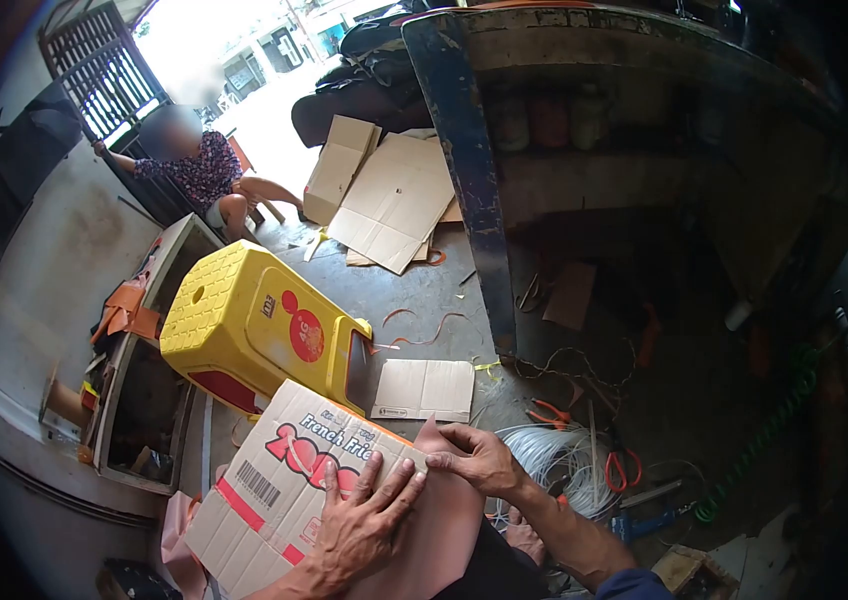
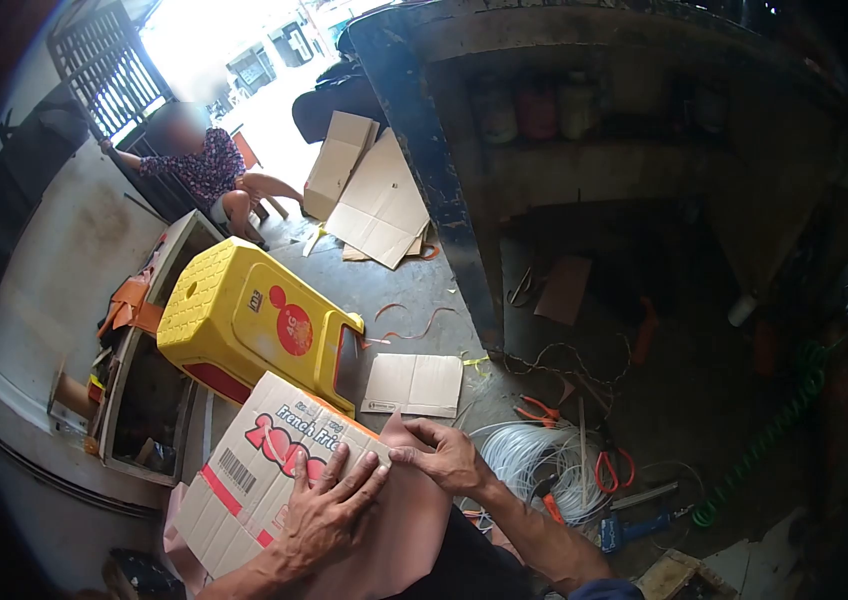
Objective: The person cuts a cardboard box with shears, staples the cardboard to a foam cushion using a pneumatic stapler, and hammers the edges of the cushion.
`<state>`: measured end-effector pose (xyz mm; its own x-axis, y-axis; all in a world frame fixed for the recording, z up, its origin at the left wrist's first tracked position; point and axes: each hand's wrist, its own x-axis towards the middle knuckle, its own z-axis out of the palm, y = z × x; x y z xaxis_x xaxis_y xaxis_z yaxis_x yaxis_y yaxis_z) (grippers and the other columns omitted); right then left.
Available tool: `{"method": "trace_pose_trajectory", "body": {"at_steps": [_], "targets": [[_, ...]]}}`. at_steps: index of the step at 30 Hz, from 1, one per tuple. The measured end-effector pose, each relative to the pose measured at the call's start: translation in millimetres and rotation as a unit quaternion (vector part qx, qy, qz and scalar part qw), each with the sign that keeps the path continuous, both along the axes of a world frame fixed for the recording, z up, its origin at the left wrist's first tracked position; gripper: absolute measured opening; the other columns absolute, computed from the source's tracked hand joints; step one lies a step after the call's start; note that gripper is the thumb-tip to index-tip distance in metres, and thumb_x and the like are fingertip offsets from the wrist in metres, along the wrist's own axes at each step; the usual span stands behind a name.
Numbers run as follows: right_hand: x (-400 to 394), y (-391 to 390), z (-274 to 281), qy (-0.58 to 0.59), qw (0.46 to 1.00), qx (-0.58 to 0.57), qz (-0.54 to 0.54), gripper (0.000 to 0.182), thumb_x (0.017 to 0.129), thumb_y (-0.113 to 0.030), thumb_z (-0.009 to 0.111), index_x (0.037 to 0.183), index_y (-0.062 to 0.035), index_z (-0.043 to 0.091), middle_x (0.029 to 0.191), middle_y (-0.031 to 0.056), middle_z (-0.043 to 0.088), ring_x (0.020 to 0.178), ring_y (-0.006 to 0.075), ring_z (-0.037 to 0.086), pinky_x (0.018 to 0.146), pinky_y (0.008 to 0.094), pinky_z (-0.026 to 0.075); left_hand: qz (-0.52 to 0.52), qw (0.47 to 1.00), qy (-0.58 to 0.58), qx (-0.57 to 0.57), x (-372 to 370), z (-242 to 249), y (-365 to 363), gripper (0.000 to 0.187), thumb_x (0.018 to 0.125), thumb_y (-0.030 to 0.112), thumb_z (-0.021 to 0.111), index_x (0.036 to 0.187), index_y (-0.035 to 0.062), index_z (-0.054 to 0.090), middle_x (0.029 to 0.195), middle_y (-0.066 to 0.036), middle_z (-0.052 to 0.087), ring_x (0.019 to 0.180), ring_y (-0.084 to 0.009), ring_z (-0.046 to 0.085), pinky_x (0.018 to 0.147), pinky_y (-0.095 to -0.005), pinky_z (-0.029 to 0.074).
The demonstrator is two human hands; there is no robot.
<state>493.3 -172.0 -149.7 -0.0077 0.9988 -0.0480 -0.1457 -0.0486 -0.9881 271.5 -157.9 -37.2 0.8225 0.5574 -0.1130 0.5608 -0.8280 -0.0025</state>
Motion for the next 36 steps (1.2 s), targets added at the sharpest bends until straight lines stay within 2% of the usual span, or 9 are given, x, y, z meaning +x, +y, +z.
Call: {"method": "trace_pose_trajectory", "body": {"at_steps": [7, 8, 12, 15, 18, 25, 28, 35, 36], "targets": [[43.0, -76.8, -48.8, -0.212, 0.937, -0.082, -0.266, 0.038, 0.093, -0.021, 0.071, 0.126, -0.0045, 0.064, 0.113, 0.0107, 0.072, 0.108, 0.0205, 0.068, 0.090, 0.0336, 0.053, 0.005, 1.000, 0.000, -0.003, -2.0, -7.1, 3.2, 0.064, 0.089, 0.026, 0.064, 0.151, 0.0224, 0.046, 0.157, -0.002, 0.043, 0.145, -0.0381, 0.037, 0.101, -0.0859, 0.018], [62.9, -98.9, -75.5, -0.275, 0.914, -0.068, -0.289, 0.038, 0.089, -0.024, 0.073, 0.118, -0.0019, 0.066, 0.107, 0.0189, 0.071, 0.100, 0.0307, 0.070, 0.086, 0.0404, 0.056, 0.002, 1.000, -0.002, -0.003, -2.8, -8.9, 3.1, 0.066, 0.089, 0.026, 0.064, 0.151, 0.0217, 0.045, 0.158, -0.003, 0.043, 0.145, -0.0389, 0.038, 0.101, -0.0864, 0.018], [143.6, -271.1, -205.3, -0.465, 0.829, -0.238, -0.202, 0.035, 0.083, -0.018, 0.073, 0.115, -0.0045, 0.069, 0.106, 0.0225, 0.071, 0.101, 0.0385, 0.069, 0.090, 0.0427, 0.055, -0.011, 1.000, -0.010, -0.006, -6.3, -13.3, 3.2, 0.068, 0.088, 0.024, 0.063, 0.152, 0.0203, 0.044, 0.158, -0.004, 0.043, 0.144, -0.0411, 0.039, 0.099, -0.0877, 0.017], [145.9, -323.8, -276.3, -0.650, 0.677, -0.344, -0.013, 0.065, 0.087, -0.011, 0.072, 0.147, -0.0089, 0.047, 0.107, 0.0208, 0.068, 0.087, 0.0375, 0.068, 0.072, 0.0465, 0.054, -0.015, 1.000, -0.009, -0.007, -3.9, -6.4, 0.5, 0.066, 0.088, 0.020, 0.064, 0.151, 0.0188, 0.046, 0.157, -0.007, 0.043, 0.144, -0.0480, 0.035, 0.099, -0.0862, 0.019], [123.9, -327.7, -213.2, -0.584, 0.744, -0.325, -0.004, 0.086, 0.086, 0.004, 0.058, 0.161, -0.0131, 0.019, 0.156, 0.0322, 0.029, 0.117, 0.0549, 0.054, 0.090, 0.0571, 0.052, -0.012, 0.999, -0.027, -0.021, -3.6, -5.4, -2.3, 0.068, 0.087, 0.020, 0.064, 0.152, 0.0189, 0.045, 0.158, -0.007, 0.041, 0.144, -0.0484, 0.034, 0.099, -0.0869, 0.018], [162.5, -361.4, -253.2, -0.654, 0.702, -0.283, -0.001, 0.090, 0.082, -0.005, 0.066, 0.160, -0.0155, 0.022, 0.152, 0.0276, 0.039, 0.126, 0.0492, 0.050, 0.109, 0.0551, 0.039, -0.016, 0.998, -0.062, -0.007, -5.9, -11.1, -6.4, 0.063, 0.091, 0.022, 0.060, 0.152, 0.0223, 0.044, 0.158, -0.007, 0.042, 0.143, -0.0477, 0.036, 0.098, -0.0884, 0.014], [159.3, -310.6, -180.1, -0.533, 0.745, -0.365, 0.163, 0.097, 0.080, -0.025, 0.075, 0.159, -0.0136, 0.020, 0.141, 0.0254, 0.054, 0.128, 0.0465, 0.051, 0.110, 0.0516, 0.040, -0.006, 0.999, -0.054, -0.003, -5.9, -16.0, -12.3, 0.060, 0.095, 0.025, 0.054, 0.153, 0.0235, 0.042, 0.159, -0.008, 0.040, 0.143, -0.0476, 0.037, 0.097, -0.0895, 0.013], [95.8, -193.4, -33.0, -0.344, 0.898, -0.249, -0.112, 0.050, 0.080, -0.024, 0.077, 0.123, -0.0002, 0.065, 0.112, 0.0268, 0.069, 0.106, 0.0389, 0.068, 0.088, 0.0460, 0.054, 0.001, 0.999, -0.033, 0.006, 0.7, -10.1, -15.9, 0.059, 0.097, 0.024, 0.050, 0.155, 0.0193, 0.039, 0.161, -0.009, 0.036, 0.145, -0.0477, 0.033, 0.098, -0.0897, 0.010], [94.0, -186.2, -20.2, -0.443, 0.892, -0.070, -0.049, 0.042, 0.080, -0.018, 0.076, 0.118, -0.0018, 0.067, 0.108, 0.0238, 0.070, 0.103, 0.0382, 0.069, 0.088, 0.0451, 0.055, -0.003, 0.999, -0.033, 0.003, -0.5, -11.0, -15.7, 0.059, 0.097, 0.024, 0.050, 0.155, 0.0193, 0.039, 0.161, -0.009, 0.036, 0.145, -0.0477, 0.033, 0.098, -0.0897, 0.010]]}}
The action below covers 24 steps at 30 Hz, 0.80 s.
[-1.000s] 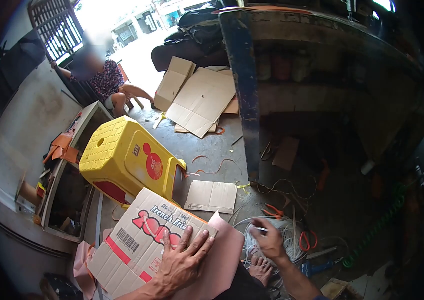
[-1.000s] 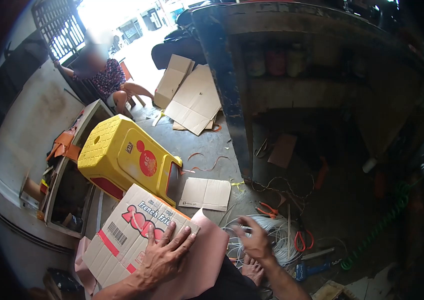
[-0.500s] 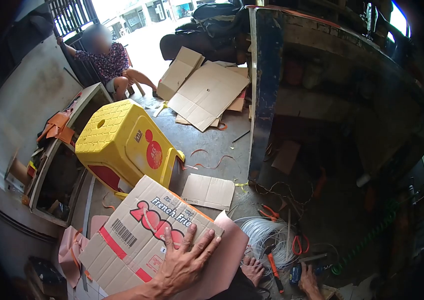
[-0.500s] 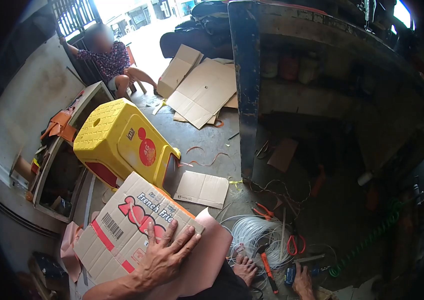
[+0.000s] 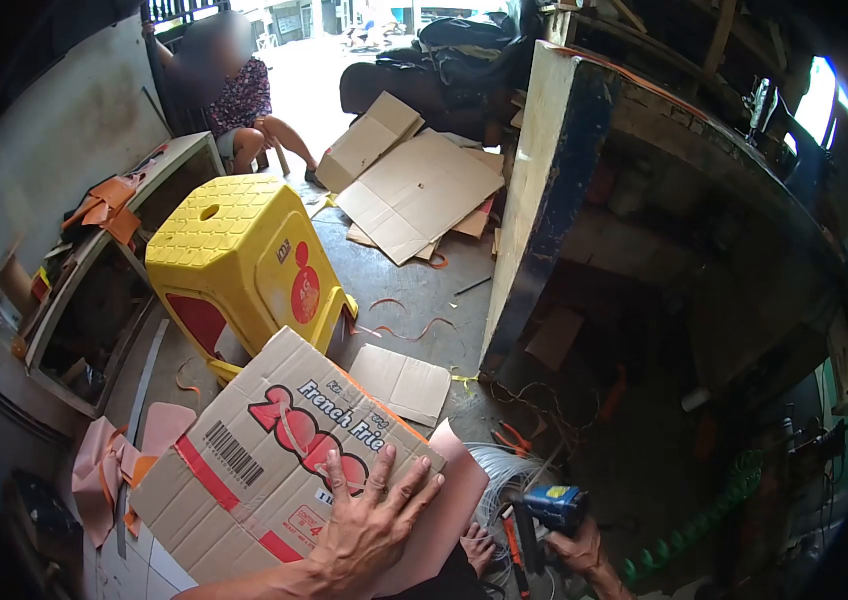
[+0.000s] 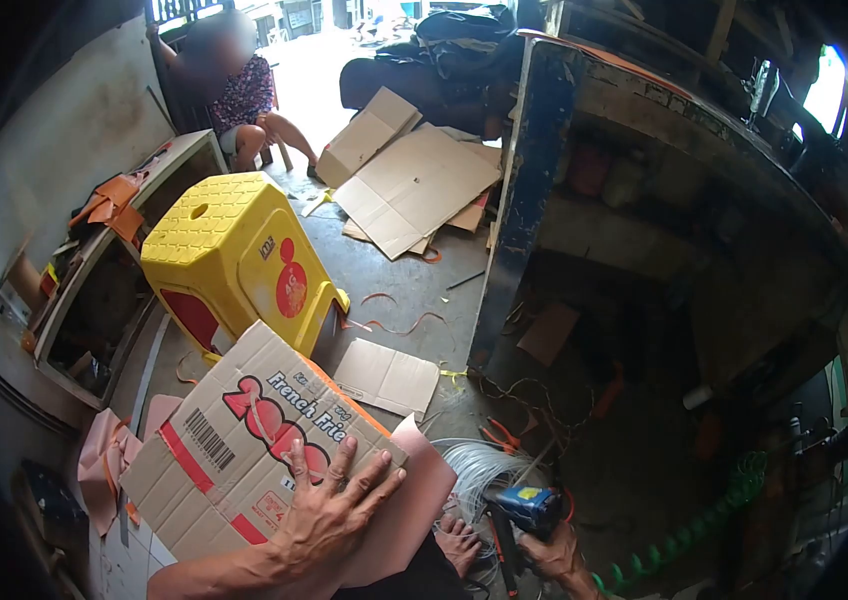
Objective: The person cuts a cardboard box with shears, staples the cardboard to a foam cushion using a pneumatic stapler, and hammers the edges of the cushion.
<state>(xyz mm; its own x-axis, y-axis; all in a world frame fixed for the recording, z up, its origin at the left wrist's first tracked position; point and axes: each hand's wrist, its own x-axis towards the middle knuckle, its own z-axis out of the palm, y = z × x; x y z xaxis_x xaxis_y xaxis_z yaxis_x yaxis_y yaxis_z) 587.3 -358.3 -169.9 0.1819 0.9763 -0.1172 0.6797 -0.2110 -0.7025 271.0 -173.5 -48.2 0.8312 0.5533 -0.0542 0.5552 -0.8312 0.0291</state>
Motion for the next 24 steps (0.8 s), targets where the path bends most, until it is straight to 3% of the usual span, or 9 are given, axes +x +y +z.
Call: {"method": "trace_pose_trajectory", "body": {"at_steps": [1, 2, 4, 5, 7, 10, 17, 24], "targets": [[-4.4, 6.4, 14.7, -0.095, 0.977, 0.125, 0.142, 0.034, 0.080, -0.012, 0.075, 0.113, -0.0034, 0.069, 0.104, 0.0208, 0.071, 0.101, 0.0375, 0.070, 0.088, 0.0443, 0.057, 0.001, 1.000, -0.002, -0.003, -1.1, -1.1, 0.0, 0.059, 0.096, 0.024, 0.050, 0.155, 0.0194, 0.040, 0.161, -0.009, 0.036, 0.146, -0.0472, 0.032, 0.098, -0.0895, 0.009], [-19.6, 15.2, 34.9, -0.096, 0.978, 0.124, 0.137, 0.034, 0.080, -0.012, 0.075, 0.113, -0.0034, 0.069, 0.104, 0.0208, 0.071, 0.101, 0.0375, 0.070, 0.088, 0.0443, 0.057, 0.001, 1.000, -0.006, -0.003, -1.7, -1.5, 0.6, 0.059, 0.096, 0.024, 0.050, 0.155, 0.0196, 0.040, 0.162, -0.009, 0.036, 0.147, -0.0467, 0.031, 0.099, -0.0894, 0.007], [-58.8, 45.8, 84.9, 0.195, 0.968, 0.146, -0.055, 0.028, 0.079, -0.010, 0.077, 0.105, -0.0024, 0.070, 0.103, 0.0155, 0.073, 0.095, 0.0331, 0.073, 0.080, 0.0430, 0.059, 0.003, 1.000, -0.014, 0.005, -1.7, -4.9, 0.3, 0.060, 0.096, 0.023, 0.051, 0.155, 0.0198, 0.040, 0.162, -0.009, 0.036, 0.147, -0.0463, 0.031, 0.099, -0.0892, 0.007], [-67.6, 65.6, 110.4, 0.121, 0.969, 0.211, 0.037, 0.021, 0.081, -0.012, 0.076, 0.099, -0.0028, 0.070, 0.095, 0.0121, 0.074, 0.083, 0.0262, 0.075, 0.072, 0.0388, 0.061, 0.009, 1.000, -0.018, 0.008, -2.3, -5.9, 0.0, 0.060, 0.095, 0.023, 0.051, 0.154, 0.0201, 0.040, 0.162, -0.009, 0.035, 0.148, -0.0460, 0.030, 0.100, -0.0891, 0.006], [-63.7, 72.5, 102.2, 0.086, 0.984, 0.138, 0.078, 0.018, 0.081, -0.013, 0.077, 0.094, -0.0031, 0.070, 0.087, 0.0112, 0.074, 0.076, 0.0229, 0.075, 0.068, 0.0352, 0.060, 0.016, 0.999, -0.031, -0.007, -0.8, 0.7, -2.9, 0.060, 0.095, 0.023, 0.051, 0.154, 0.0203, 0.041, 0.161, -0.009, 0.036, 0.148, -0.0454, 0.030, 0.100, -0.0890, 0.006], [-65.2, 87.5, 110.0, 0.092, 0.978, 0.150, 0.114, 0.017, 0.082, -0.013, 0.077, 0.094, -0.0036, 0.069, 0.081, 0.0110, 0.073, 0.073, 0.0219, 0.075, 0.064, 0.0345, 0.060, 0.020, 0.999, -0.041, -0.004, -1.7, -3.3, -2.6, 0.059, 0.094, 0.023, 0.051, 0.153, 0.0206, 0.043, 0.161, -0.008, 0.037, 0.148, -0.0440, 0.030, 0.101, -0.0889, 0.005], [-71.6, 92.9, 112.4, 0.085, 0.980, 0.136, 0.120, 0.018, 0.082, -0.013, 0.077, 0.093, -0.0026, 0.068, 0.080, 0.0110, 0.071, 0.072, 0.0241, 0.074, 0.064, 0.0356, 0.059, 0.019, 0.999, -0.044, 0.008, -3.3, -5.7, -3.2, 0.058, 0.094, 0.025, 0.052, 0.151, 0.0199, 0.047, 0.159, -0.007, 0.041, 0.149, -0.0422, 0.030, 0.101, -0.0886, 0.004], [-70.1, 101.7, 107.2, 0.077, 0.981, 0.122, 0.133, 0.020, 0.083, -0.014, 0.075, 0.097, -0.0013, 0.066, 0.081, 0.0164, 0.070, 0.071, 0.0313, 0.073, 0.064, 0.0388, 0.058, 0.014, 0.997, -0.048, 0.055, -6.4, -22.1, -1.4, 0.055, 0.094, 0.025, 0.052, 0.148, 0.0195, 0.051, 0.157, -0.007, 0.044, 0.148, -0.0418, 0.031, 0.102, -0.0887, 0.004]]}}
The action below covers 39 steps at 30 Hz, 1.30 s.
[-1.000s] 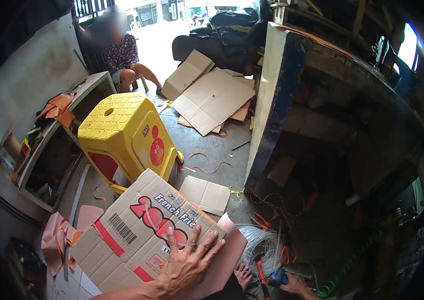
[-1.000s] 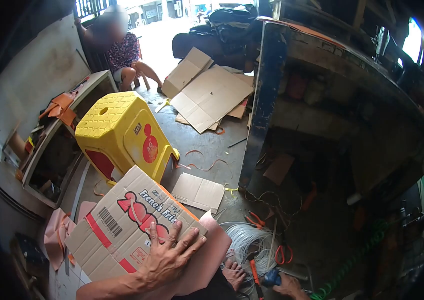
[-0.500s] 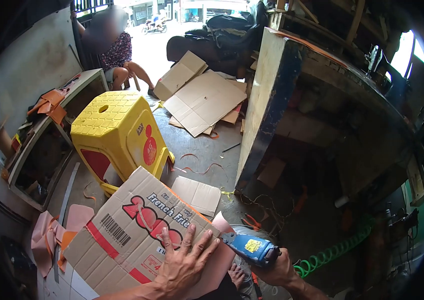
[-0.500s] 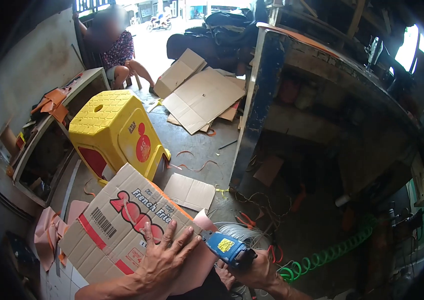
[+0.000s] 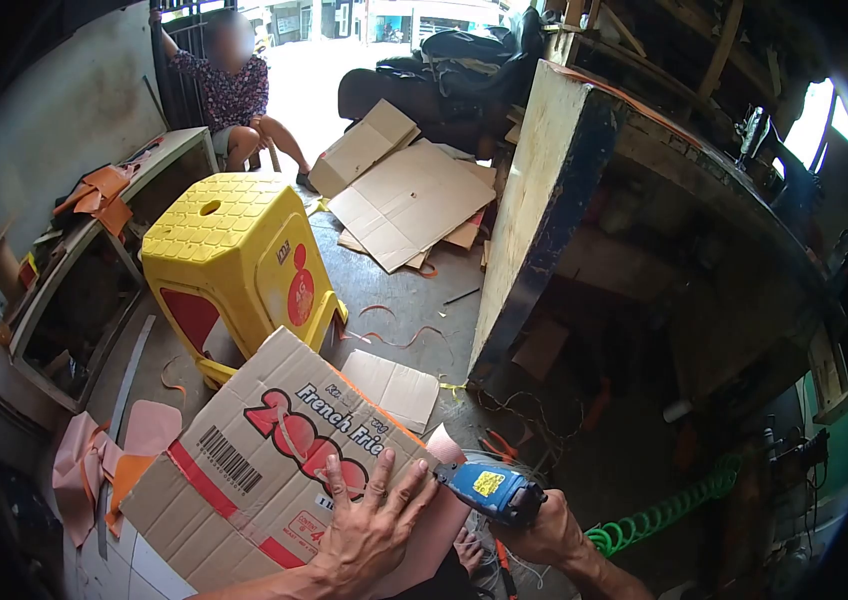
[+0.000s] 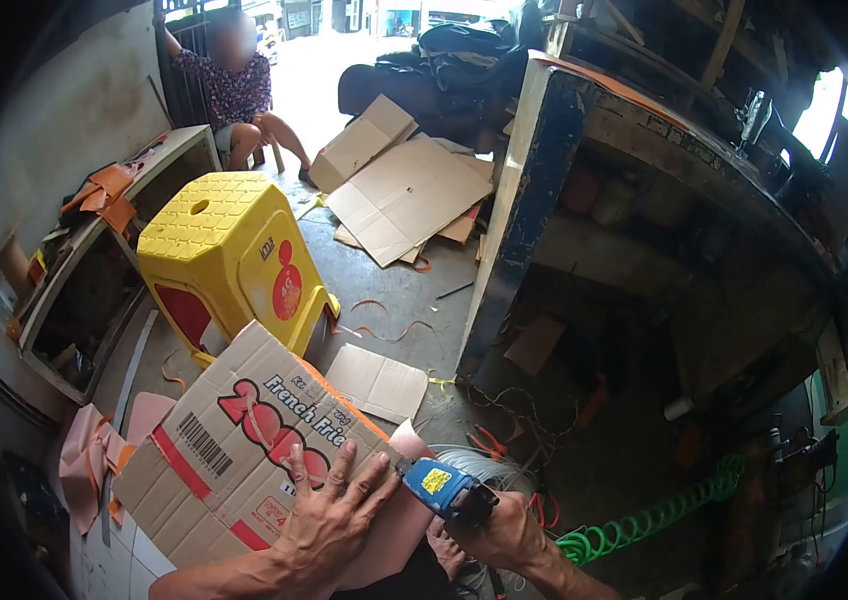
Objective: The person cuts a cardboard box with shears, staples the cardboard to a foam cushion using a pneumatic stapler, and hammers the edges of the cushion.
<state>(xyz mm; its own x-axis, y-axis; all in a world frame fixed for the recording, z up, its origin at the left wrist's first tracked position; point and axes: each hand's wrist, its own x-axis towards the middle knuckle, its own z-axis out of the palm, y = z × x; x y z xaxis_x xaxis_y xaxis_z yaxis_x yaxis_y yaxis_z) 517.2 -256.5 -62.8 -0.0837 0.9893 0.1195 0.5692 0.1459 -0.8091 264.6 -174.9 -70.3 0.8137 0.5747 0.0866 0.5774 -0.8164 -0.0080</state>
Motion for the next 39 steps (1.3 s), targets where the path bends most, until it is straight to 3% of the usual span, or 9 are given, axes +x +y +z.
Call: {"method": "trace_pose_trajectory", "body": {"at_steps": [14, 19, 21, 25, 27, 31, 33, 37, 39], "targets": [[-4.8, 4.2, 4.3, -0.036, 0.998, -0.052, 0.003, 0.016, 0.082, -0.017, 0.073, 0.093, -0.0067, 0.068, 0.076, 0.0152, 0.069, 0.067, 0.0317, 0.072, 0.059, 0.0407, 0.057, -0.004, 0.997, -0.072, -0.018, -10.7, -8.1, 2.9, 0.047, 0.094, 0.024, 0.054, 0.140, 0.0238, 0.059, 0.153, -0.004, 0.049, 0.146, -0.0368, 0.037, 0.106, -0.0852, 0.002], [-14.6, -13.6, 1.1, -0.075, 0.994, 0.081, 0.003, 0.010, 0.083, -0.018, 0.074, 0.088, -0.0109, 0.070, 0.071, 0.0076, 0.069, 0.065, 0.0249, 0.073, 0.059, 0.0382, 0.058, -0.022, 0.993, -0.110, -0.026, -25.0, -16.6, 6.0, 0.042, 0.094, 0.028, 0.054, 0.135, 0.0283, 0.064, 0.152, -0.003, 0.050, 0.147, -0.0363, 0.036, 0.112, -0.0797, 0.000], [-24.5, -27.4, 7.3, -0.059, 0.998, 0.031, -0.003, 0.013, 0.081, -0.018, 0.078, 0.087, -0.0099, 0.070, 0.070, 0.0067, 0.068, 0.065, 0.0247, 0.073, 0.060, 0.0369, 0.058, -0.025, 0.999, 0.006, 0.026, -26.0, -8.3, 7.6, 0.050, 0.090, 0.033, 0.059, 0.139, 0.0394, 0.058, 0.156, -0.003, 0.046, 0.149, -0.0365, 0.031, 0.115, -0.0757, -0.004], [-34.9, -44.1, -1.4, 0.014, 0.998, -0.042, -0.035, 0.026, 0.081, -0.014, 0.077, 0.104, -0.0033, 0.073, 0.086, 0.0108, 0.076, 0.078, 0.0202, 0.076, 0.071, 0.0333, 0.061, -0.018, 0.999, -0.015, -0.035, -35.6, -0.1, 5.6, 0.050, 0.090, 0.036, 0.058, 0.139, 0.0448, 0.057, 0.160, -0.005, 0.039, 0.152, -0.0382, 0.025, 0.117, -0.0711, -0.005], [-44.5, -49.1, -2.8, 0.041, 0.993, -0.044, -0.102, 0.036, 0.078, -0.019, 0.078, 0.106, 0.0017, 0.069, 0.093, 0.0222, 0.073, 0.085, 0.0341, 0.073, 0.073, 0.0430, 0.057, -0.029, 0.999, 0.026, -0.007, -42.4, 6.0, 4.1, 0.048, 0.089, 0.036, 0.059, 0.136, 0.0457, 0.060, 0.161, -0.006, 0.038, 0.152, -0.0392, 0.023, 0.119, -0.0685, -0.004], [-48.0, -49.9, -18.5, -0.004, 0.994, 0.063, -0.091, 0.022, 0.076, -0.012, 0.078, 0.091, 0.0011, 0.070, 0.075, 0.0162, 0.071, 0.067, 0.0304, 0.072, 0.061, 0.0406, 0.056, -0.056, 0.996, 0.069, -0.009, -47.4, 22.0, 5.9, 0.049, 0.088, 0.037, 0.062, 0.137, 0.0458, 0.059, 0.160, -0.010, 0.039, 0.151, -0.0397, 0.025, 0.120, -0.0673, -0.002], [-46.9, -57.3, -22.6, -0.012, 0.996, 0.014, -0.086, 0.017, 0.076, -0.010, 0.076, 0.087, 0.0005, 0.067, 0.071, 0.0160, 0.068, 0.063, 0.0302, 0.070, 0.057, 0.0427, 0.053, -0.055, 0.990, -0.025, -0.125, -51.7, 24.3, 7.2, 0.052, 0.094, 0.042, 0.057, 0.145, 0.0440, 0.050, 0.161, -0.014, 0.036, 0.151, -0.0393, 0.025, 0.119, -0.0691, 0.001], [-56.5, -48.7, 6.7, 0.012, 0.997, 0.026, -0.068, 0.026, 0.080, -0.015, 0.079, 0.102, -0.0031, 0.073, 0.085, 0.0102, 0.076, 0.078, 0.0193, 0.076, 0.070, 0.0325, 0.061, 0.052, 0.986, -0.092, -0.125, -52.1, 22.7, 8.2, 0.079, 0.088, 0.052, 0.062, 0.155, 0.0152, 0.039, 0.161, -0.017, 0.035, 0.151, -0.0338, 0.027, 0.120, -0.0667, 0.002], [-58.8, -48.7, 16.2, 0.098, 0.986, -0.061, -0.124, 0.026, 0.078, -0.014, 0.080, 0.100, -0.0024, 0.072, 0.085, 0.0098, 0.075, 0.077, 0.0196, 0.076, 0.070, 0.0323, 0.061, 0.050, 0.997, 0.001, -0.062, -49.8, 24.2, 13.8, 0.089, 0.086, 0.054, 0.061, 0.155, 0.0045, 0.034, 0.162, -0.015, 0.032, 0.153, -0.0326, 0.024, 0.121, -0.0650, 0.001]]}}
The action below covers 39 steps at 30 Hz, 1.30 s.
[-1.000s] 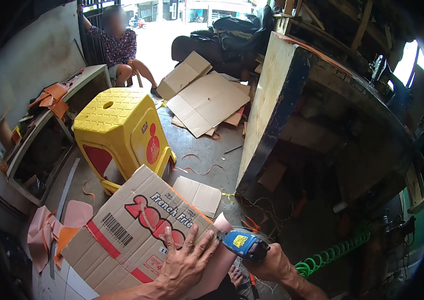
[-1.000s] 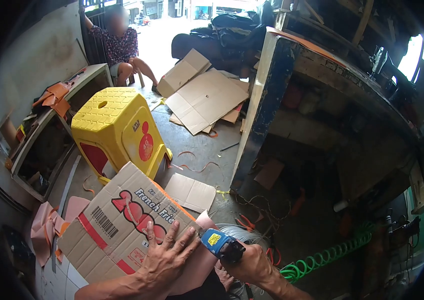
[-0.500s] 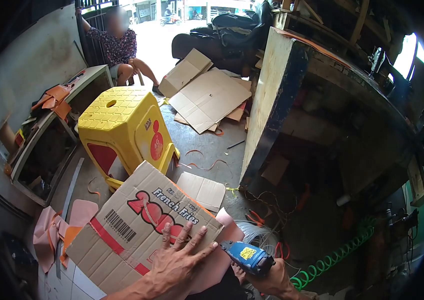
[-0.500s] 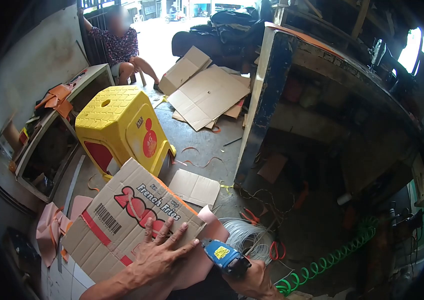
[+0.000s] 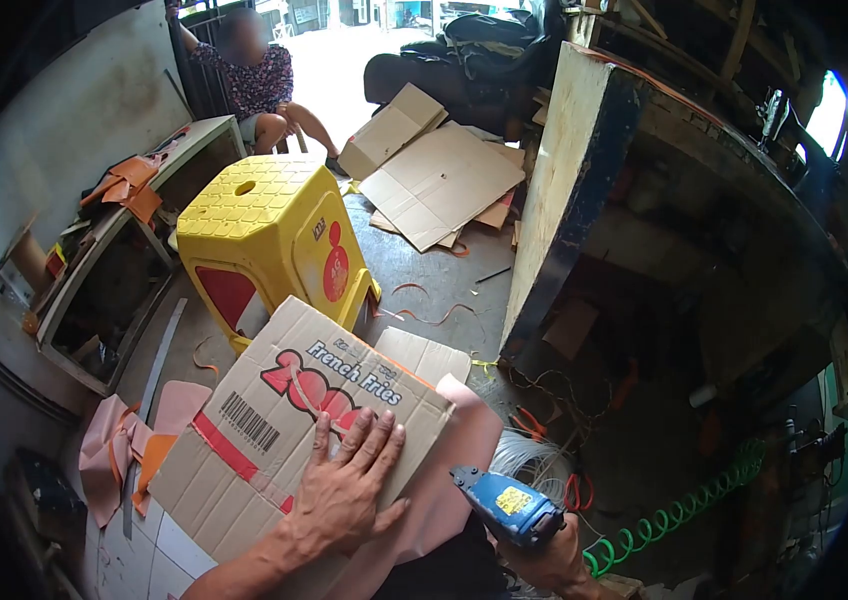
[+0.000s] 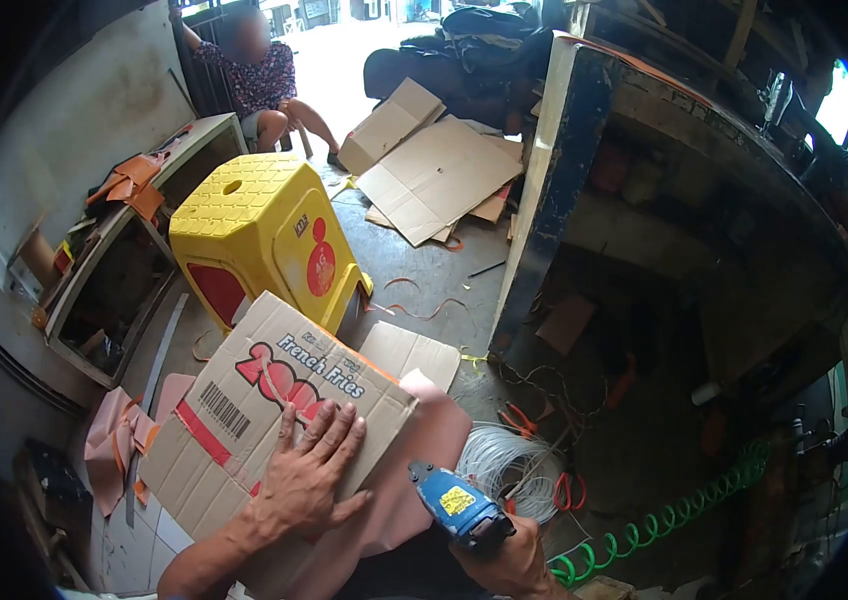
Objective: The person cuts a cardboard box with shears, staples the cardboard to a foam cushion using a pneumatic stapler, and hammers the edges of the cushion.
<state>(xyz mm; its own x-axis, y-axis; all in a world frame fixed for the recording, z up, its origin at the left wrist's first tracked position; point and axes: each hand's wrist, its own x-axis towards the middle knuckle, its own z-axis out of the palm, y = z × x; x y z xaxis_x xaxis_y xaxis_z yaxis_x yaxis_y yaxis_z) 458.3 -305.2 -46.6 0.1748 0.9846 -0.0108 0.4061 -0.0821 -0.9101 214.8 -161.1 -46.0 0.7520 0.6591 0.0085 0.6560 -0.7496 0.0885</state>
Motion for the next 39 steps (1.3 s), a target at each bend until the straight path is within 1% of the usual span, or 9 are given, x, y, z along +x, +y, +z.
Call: {"method": "trace_pose_trajectory", "body": {"at_steps": [1, 6, 9, 23, 25, 28, 33, 37, 39], "targets": [[16.1, -8.9, -32.2, -0.079, 0.994, 0.046, 0.059, 0.027, 0.077, -0.014, 0.081, 0.099, -0.0017, 0.072, 0.084, 0.0107, 0.075, 0.074, 0.0216, 0.076, 0.068, 0.0332, 0.061, 0.008, 1.000, 0.007, -0.008, 0.3, -0.9, 2.7, 0.090, 0.087, 0.055, 0.059, 0.157, 0.0064, 0.032, 0.164, -0.014, 0.030, 0.153, -0.0318, 0.021, 0.121, -0.0642, 0.000], [1.4, 10.8, 7.9, -0.070, 0.989, 0.085, 0.098, 0.023, 0.076, -0.013, 0.080, 0.094, -0.0025, 0.070, 0.077, 0.0117, 0.072, 0.069, 0.0261, 0.074, 0.065, 0.0356, 0.059, 0.033, 0.996, 0.077, -0.024, 3.0, 0.9, 5.7, 0.092, 0.087, 0.059, 0.052, 0.161, 0.0113, 0.022, 0.168, -0.009, 0.018, 0.156, -0.0328, 0.009, 0.122, -0.0612, -0.004], [1.2, 17.6, 1.6, -0.093, 0.972, 0.112, 0.185, 0.025, 0.083, -0.014, 0.077, 0.100, -0.0005, 0.065, 0.087, 0.0198, 0.070, 0.076, 0.0361, 0.073, 0.069, 0.0421, 0.059, 0.039, 0.996, 0.067, -0.032, 2.8, -1.3, 5.7, 0.093, 0.087, 0.058, 0.053, 0.161, 0.0118, 0.021, 0.168, -0.009, 0.017, 0.156, -0.0338, 0.007, 0.122, -0.0607, -0.005], [-27.6, 44.1, 24.4, -0.090, 0.977, 0.007, 0.191, 0.029, 0.084, -0.019, 0.076, 0.106, -0.0023, 0.066, 0.078, 0.0225, 0.070, 0.075, 0.0418, 0.070, 0.067, 0.0467, 0.058, 0.034, 0.997, 0.076, -0.002, 0.0, -10.7, 6.0, 0.096, 0.084, 0.058, 0.055, 0.161, 0.0112, 0.022, 0.168, -0.011, 0.018, 0.156, -0.0344, 0.007, 0.122, -0.0614, -0.005], [-31.3, 45.1, 28.7, -0.093, 0.981, -0.006, 0.172, 0.029, 0.084, -0.020, 0.076, 0.105, -0.0024, 0.066, 0.077, 0.0227, 0.069, 0.074, 0.0427, 0.070, 0.067, 0.0479, 0.058, 0.034, 0.999, 0.036, -0.001, -1.6, -16.5, 6.7, 0.094, 0.079, 0.046, 0.057, 0.160, 0.0110, 0.026, 0.168, -0.010, 0.020, 0.156, -0.0348, 0.011, 0.121, -0.0633, -0.004], [-28.6, 49.4, 20.6, -0.126, 0.977, -0.020, 0.171, 0.026, 0.083, -0.020, 0.074, 0.101, -0.0033, 0.066, 0.075, 0.0233, 0.069, 0.074, 0.0438, 0.069, 0.067, 0.0496, 0.057, 0.044, 0.999, 0.021, -0.002, -1.2, -20.6, 7.7, 0.093, 0.079, 0.045, 0.058, 0.159, 0.0101, 0.027, 0.167, -0.010, 0.022, 0.155, -0.0355, 0.011, 0.121, -0.0638, -0.004], [-18.7, 52.3, 7.4, -0.147, 0.971, 0.042, 0.186, 0.018, 0.083, -0.017, 0.073, 0.092, -0.0018, 0.067, 0.075, 0.0181, 0.069, 0.071, 0.0377, 0.071, 0.063, 0.0426, 0.057, 0.026, 0.993, 0.111, -0.034, -22.9, 5.4, -16.0, 0.098, 0.086, 0.067, 0.053, 0.160, 0.0090, 0.024, 0.168, -0.018, 0.011, 0.155, -0.0391, 0.000, 0.119, -0.0654, -0.007], [-7.8, 60.2, 2.3, -0.109, 0.974, -0.001, 0.200, 0.017, 0.083, -0.018, 0.071, 0.093, -0.0041, 0.068, 0.069, 0.0209, 0.066, 0.068, 0.0386, 0.070, 0.061, 0.0445, 0.055, 0.091, 0.985, 0.091, -0.114, -47.3, 5.9, -55.3, 0.099, 0.086, 0.069, 0.052, 0.161, 0.0102, 0.023, 0.169, -0.018, 0.007, 0.155, -0.0389, -0.010, 0.116, -0.0662, -0.015], [-11.3, 63.3, 12.6, -0.100, 0.975, -0.007, 0.199, 0.019, 0.083, -0.018, 0.072, 0.093, -0.0035, 0.068, 0.071, 0.0210, 0.066, 0.069, 0.0386, 0.070, 0.062, 0.0441, 0.056, 0.100, 0.985, 0.112, -0.083, -41.9, 5.6, -58.6, 0.100, 0.085, 0.070, 0.052, 0.160, 0.0106, 0.024, 0.169, -0.018, 0.007, 0.155, -0.0386, -0.009, 0.117, -0.0658, -0.014]]}}
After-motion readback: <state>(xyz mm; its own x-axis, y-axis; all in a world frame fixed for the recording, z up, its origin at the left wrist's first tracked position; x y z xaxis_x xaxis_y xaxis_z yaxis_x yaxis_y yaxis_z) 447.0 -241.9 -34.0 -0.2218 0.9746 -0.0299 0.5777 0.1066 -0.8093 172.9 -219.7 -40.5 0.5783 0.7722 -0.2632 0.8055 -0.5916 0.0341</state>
